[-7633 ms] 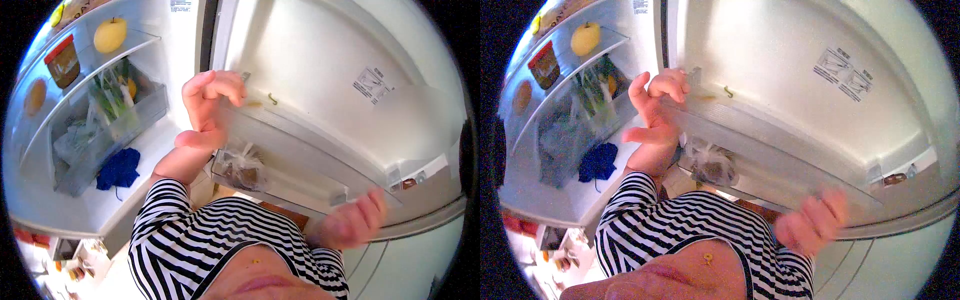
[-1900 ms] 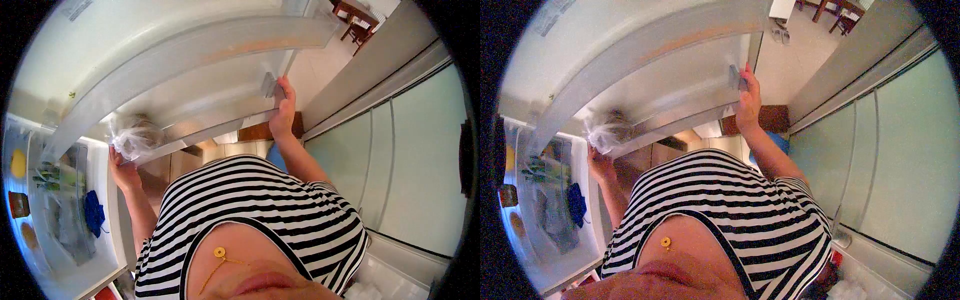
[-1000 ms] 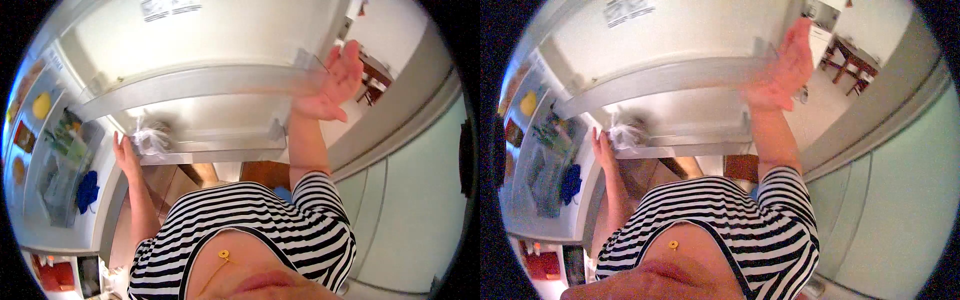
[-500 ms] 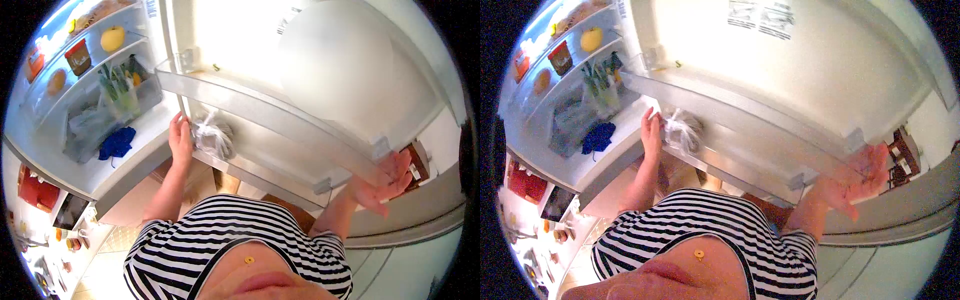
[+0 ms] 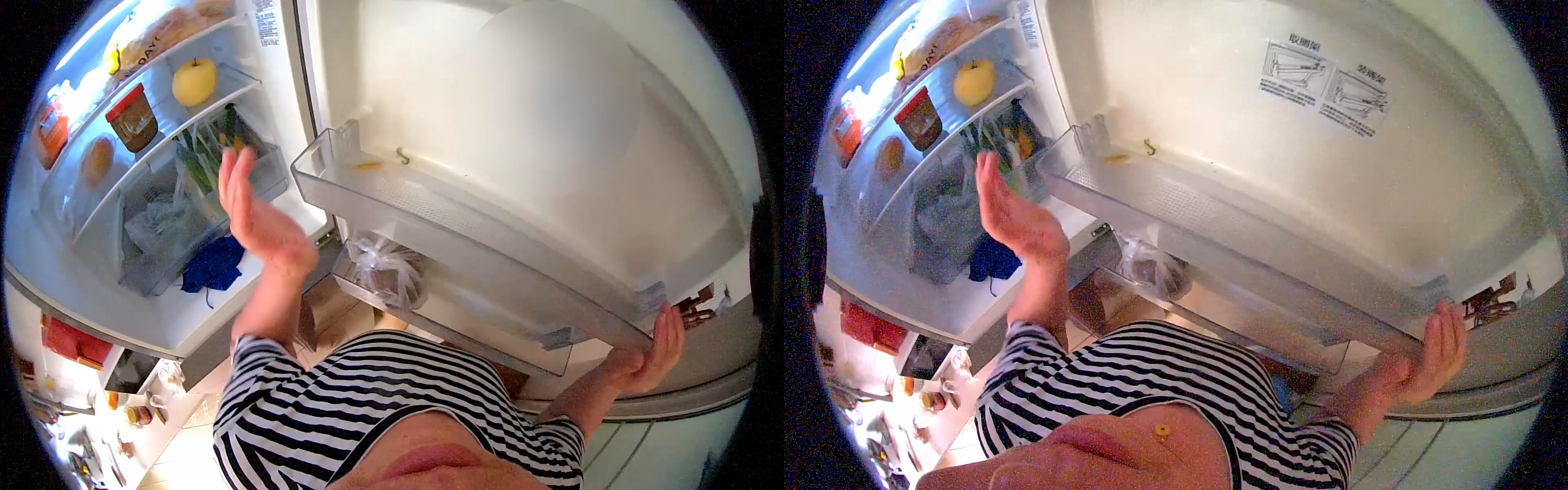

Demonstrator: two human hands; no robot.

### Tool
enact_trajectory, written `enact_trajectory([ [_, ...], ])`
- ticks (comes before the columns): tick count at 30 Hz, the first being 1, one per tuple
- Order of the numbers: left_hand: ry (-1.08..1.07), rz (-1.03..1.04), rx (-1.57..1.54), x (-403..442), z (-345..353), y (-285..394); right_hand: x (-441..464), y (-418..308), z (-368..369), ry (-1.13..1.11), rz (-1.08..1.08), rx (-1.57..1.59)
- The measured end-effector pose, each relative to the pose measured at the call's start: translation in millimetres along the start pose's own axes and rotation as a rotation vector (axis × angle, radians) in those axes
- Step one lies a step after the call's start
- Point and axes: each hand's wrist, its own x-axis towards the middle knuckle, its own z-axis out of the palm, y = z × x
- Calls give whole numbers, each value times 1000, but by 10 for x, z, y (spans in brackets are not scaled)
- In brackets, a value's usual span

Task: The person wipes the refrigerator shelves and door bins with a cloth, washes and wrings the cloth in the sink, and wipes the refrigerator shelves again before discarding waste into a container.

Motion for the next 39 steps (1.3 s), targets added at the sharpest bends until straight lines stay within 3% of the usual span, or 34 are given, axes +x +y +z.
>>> enact_trajectory([
  [3,-43,-151,-200,245,328,74,-168,92,-99,-109,105,-21],
  [6,-232,-91,-182,79,205,-33,-358,275,-192,-162,5,114],
  [9,-169,-70,-190,124,292,-26,-306,231,-140,-189,-29,64],
  [11,-160,-23,-202,131,318,-37,-258,67,-6,28,93,-49],
  [15,-193,-37,-199,147,293,-8,-328,148,-129,-98,4,-110],
  [17,-205,-105,-264,105,273,-13,-401,68,-86,-53,280,-205],
  [21,-227,-179,-307,143,230,21,-359,98,-14,-11,263,-139],
  [24,58,-180,-173,211,34,-27,-215,40,60,77,210,111],
  [27,186,-195,-80,81,-423,209,-160,67,63,46,4,-8],
  [28,206,-182,-32,-57,-547,281,-189,137,61,187,-57,-26],
  [29,99,-157,61,-219,-697,364,-211,198,71,336,-114,-40],
  [30,-14,-132,150,-400,-853,459,-239,183,64,320,-120,-6],
  [32,-334,-266,338,-766,-1173,804,-324,-9,40,684,-484,102],
  [34,-685,-503,409,-1076,-1379,1242,-459,-285,121,418,-580,526],
  [36,-981,-654,408,-1324,-1517,1574,-767,-560,-59,-265,-118,917],
  [37,-1118,-717,428,-1425,-1560,1714,-706,-769,-44,-404,-100,899],
  [38,-1114,-731,457,-1544,-1626,1810,-658,-928,-7,-540,-89,881],
  [39,-1286,-790,433,-1652,-1722,1908,-694,-979,21,-535,-104,916],
])
